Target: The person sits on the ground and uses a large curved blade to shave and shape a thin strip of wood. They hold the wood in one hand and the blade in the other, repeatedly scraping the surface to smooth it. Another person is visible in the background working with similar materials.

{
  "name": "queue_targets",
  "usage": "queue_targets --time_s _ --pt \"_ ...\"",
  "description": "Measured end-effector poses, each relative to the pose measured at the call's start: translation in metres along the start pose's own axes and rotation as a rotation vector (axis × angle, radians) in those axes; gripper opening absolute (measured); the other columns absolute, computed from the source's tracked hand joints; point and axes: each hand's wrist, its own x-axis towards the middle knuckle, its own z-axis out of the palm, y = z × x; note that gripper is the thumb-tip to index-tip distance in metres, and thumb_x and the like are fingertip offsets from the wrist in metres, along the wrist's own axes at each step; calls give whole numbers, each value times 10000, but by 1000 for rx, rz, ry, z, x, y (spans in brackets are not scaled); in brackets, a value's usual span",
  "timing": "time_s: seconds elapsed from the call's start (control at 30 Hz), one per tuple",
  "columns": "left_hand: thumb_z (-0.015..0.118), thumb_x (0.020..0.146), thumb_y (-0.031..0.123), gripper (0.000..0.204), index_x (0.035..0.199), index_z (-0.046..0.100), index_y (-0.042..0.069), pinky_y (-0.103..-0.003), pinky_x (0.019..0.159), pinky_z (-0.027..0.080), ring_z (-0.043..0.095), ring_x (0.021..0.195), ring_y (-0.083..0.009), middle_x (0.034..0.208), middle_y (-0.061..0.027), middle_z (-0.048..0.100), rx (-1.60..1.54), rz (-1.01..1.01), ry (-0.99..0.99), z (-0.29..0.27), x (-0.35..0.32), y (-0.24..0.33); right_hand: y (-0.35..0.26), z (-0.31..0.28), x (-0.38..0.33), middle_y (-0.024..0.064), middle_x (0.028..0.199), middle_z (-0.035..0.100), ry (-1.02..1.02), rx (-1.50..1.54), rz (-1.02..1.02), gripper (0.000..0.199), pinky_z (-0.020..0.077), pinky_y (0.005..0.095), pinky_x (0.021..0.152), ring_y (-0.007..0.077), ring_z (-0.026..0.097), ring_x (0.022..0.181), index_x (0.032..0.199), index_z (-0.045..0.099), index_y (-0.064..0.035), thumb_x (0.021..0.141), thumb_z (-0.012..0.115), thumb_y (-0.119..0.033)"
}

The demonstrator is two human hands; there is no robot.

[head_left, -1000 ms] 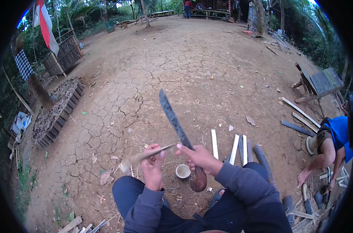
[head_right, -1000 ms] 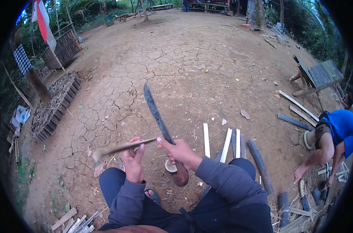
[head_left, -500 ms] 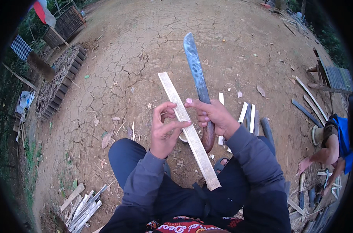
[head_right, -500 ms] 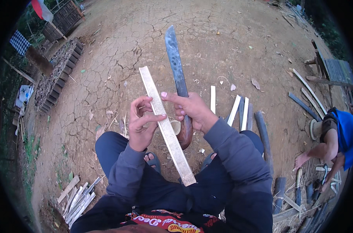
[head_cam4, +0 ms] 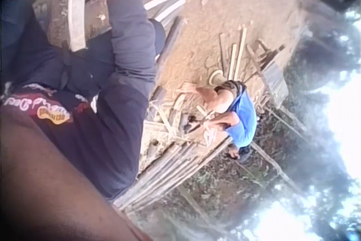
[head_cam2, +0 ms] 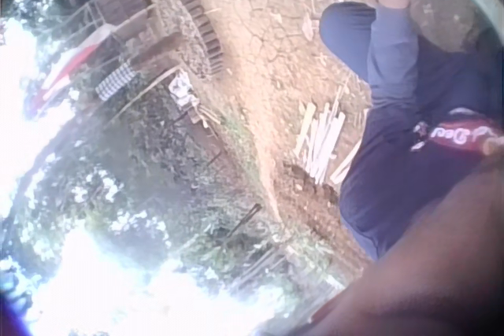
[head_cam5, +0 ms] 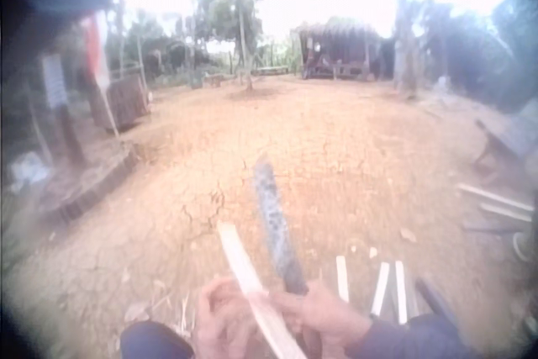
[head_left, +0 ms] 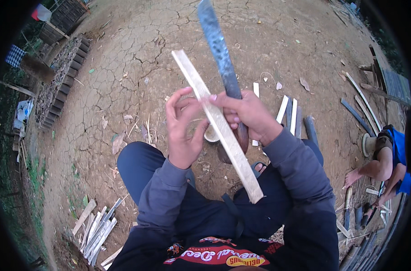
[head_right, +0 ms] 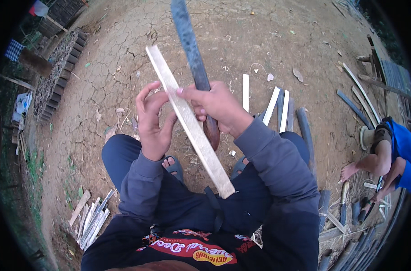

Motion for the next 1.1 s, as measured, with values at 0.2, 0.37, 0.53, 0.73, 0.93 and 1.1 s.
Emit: queue_targets --time_s 0.2,0.37,0.53,0.73,0.93,1.1 --pt "515 1018 261 454 1371 394 4 -378 936 506 613 1065 -214 1229 -142 553 -938 -785 -256 13 -23 -12 -10 -11 17 -58 654 447 301 208 -204 196 352 229 450 39 406 505 906 570 -19 854 731 -118" --pt "525 1012 294 483 1359 397 -17 -298 674 580 667 912 -184 1161 -155 591 -695 -796 -385 10 -16 15 -18 -41 28 -56 647 405 405 455 -261 162 341 228 463 44 385 509 901 576 -18 866 706 -108" --pt "438 1048 328 354 1170 517 6 -199 434 412 527 510 -96 813 -70 563 -982 -981 -662 -6 -12 2 -24 -53 29 -62 641 380 466 374 -299 209 337 232 463 46 373 510 934 581 3 902 682 -178" --pt "404 1059 326 341 1121 542 21 -197 413 316 433 483 -64 758 -45 531 -1069 -973 -435 -5 -12 -3 -11 -26 24 -60 521 361 518 -240 -382 639 307 238 438 58 362 437 859 666 35 1018 398 -522" --pt "414 1058 275 280 1079 550 32 -199 421 325 459 510 -79 730 -47 525 -983 -996 -222 -7 2 12 12 0 12 67 490 536 271 -1041 -615 586 419 384 433 203 546 419 669 673 -46 950 538 -542" --pt "402 1061 288 287 965 531 50 -223 422 269 368 482 -78 620 -38 455 -1067 -926 -369 -17 -11 -10 26 16 10 92 507 574 196 -1322 -879 552 464 374 449 265 622 471 620 640 -77 894 611 -555"
